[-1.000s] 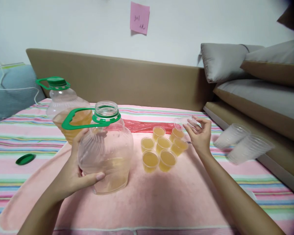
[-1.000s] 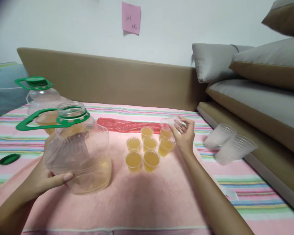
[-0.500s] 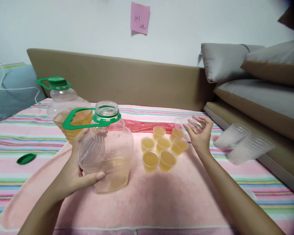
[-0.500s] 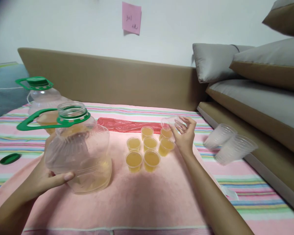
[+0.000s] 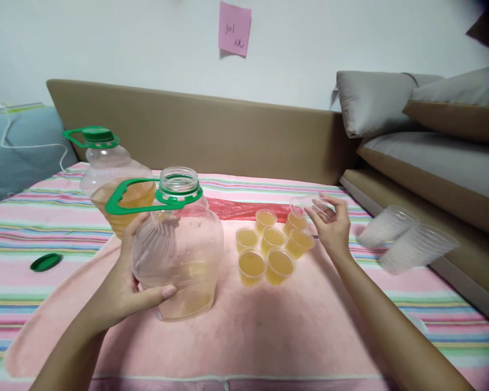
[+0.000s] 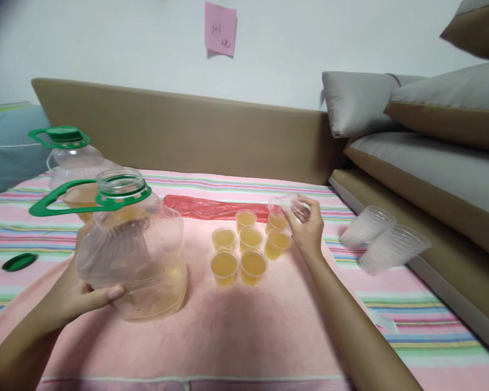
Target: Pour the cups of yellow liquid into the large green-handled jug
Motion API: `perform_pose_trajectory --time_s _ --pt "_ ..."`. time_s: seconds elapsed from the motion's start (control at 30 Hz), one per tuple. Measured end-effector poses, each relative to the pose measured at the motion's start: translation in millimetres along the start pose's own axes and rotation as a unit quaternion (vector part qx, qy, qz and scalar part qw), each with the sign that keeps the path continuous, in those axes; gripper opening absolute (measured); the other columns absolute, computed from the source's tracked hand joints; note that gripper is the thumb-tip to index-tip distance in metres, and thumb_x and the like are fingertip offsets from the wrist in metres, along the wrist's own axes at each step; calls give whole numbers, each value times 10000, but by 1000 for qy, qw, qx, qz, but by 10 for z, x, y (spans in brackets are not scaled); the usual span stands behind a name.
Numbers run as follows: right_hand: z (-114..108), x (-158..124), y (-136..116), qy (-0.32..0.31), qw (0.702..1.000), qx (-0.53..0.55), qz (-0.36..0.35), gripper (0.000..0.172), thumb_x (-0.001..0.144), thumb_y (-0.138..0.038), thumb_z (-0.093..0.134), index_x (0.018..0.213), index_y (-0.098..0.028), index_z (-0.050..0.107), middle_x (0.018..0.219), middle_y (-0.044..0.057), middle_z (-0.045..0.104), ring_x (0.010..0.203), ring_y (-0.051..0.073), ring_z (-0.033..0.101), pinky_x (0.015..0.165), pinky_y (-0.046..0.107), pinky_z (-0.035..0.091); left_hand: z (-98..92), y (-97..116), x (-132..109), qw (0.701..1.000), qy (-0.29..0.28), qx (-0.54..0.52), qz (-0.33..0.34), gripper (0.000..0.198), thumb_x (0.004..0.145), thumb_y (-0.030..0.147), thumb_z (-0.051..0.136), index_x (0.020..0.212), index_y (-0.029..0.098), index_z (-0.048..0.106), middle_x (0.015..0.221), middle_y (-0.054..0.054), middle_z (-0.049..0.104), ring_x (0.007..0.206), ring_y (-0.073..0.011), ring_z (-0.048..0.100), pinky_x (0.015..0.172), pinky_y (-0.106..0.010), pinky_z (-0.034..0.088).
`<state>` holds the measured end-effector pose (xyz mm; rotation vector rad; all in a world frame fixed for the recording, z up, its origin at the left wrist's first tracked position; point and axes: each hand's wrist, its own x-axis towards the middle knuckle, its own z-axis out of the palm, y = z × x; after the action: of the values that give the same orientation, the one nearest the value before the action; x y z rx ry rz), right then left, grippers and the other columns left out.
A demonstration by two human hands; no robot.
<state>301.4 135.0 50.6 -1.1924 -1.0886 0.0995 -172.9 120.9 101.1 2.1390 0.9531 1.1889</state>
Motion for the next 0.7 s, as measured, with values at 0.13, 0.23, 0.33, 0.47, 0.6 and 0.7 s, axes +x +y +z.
perform_pose_trajectory --time_s 0.13,0.23,0.33,0.47,0.6,0.7 --pt "-19 12 -17 9 1000 7 4 668 749 -525 946 1229 -311 534 1479 116 663 1276 303 765 1128 551 622 3 21 1 1000 6 5 -1 1212 773 683 909 1730 286 279 1551 -182 584 1514 -512 547 1225 -693 486" --pt "-26 19 -31 26 999 26 -6 738 739 -484 957 1284 -331 484 1493 114 647 1289 298 765 1141 556 614 5 21 4 1000 7 3 -1 1234 756 681 922 1731 291 275 1588 -185 555 1502 -511 561 1213 -673 506" --pt "-29 18 -43 -2 1000 1 1 620 764 -536 929 1193 -308 545 1490 121 662 1284 308 761 1140 567 611 6 19 9 1000 3 0 1 1237 756 662 930 1732 295 264 1586 -188 559 1497 -512 564 1207 -672 509" --pt "-23 10 -61 11 1000 21 6 693 742 -494 945 1255 -326 511 1505 119 643 1287 307 759 1149 564 603 3 25 13 1000 1 2 8 1206 781 670 914 1728 294 271 1576 -187 573 1498 -511 564 1203 -677 512" --pt "-9 10 -83 14 999 37 13 714 717 -451 961 1277 -320 539 1481 108 631 1301 303 743 1170 566 585 -4 16 12 1000 -5 8 18 1221 797 660 908 1748 292 235 1588 -198 564 1485 -512 584 1172 -679 543" --pt "10 20 -88 32 996 72 50 715 647 -438 1002 1214 -289 593 1432 91 645 1253 289 751 1175 562 579 -5 -7 4 1000 3 18 22 1234 793 696 897 1754 285 240 1553 -188 593 1486 -508 588 1182 -691 540"
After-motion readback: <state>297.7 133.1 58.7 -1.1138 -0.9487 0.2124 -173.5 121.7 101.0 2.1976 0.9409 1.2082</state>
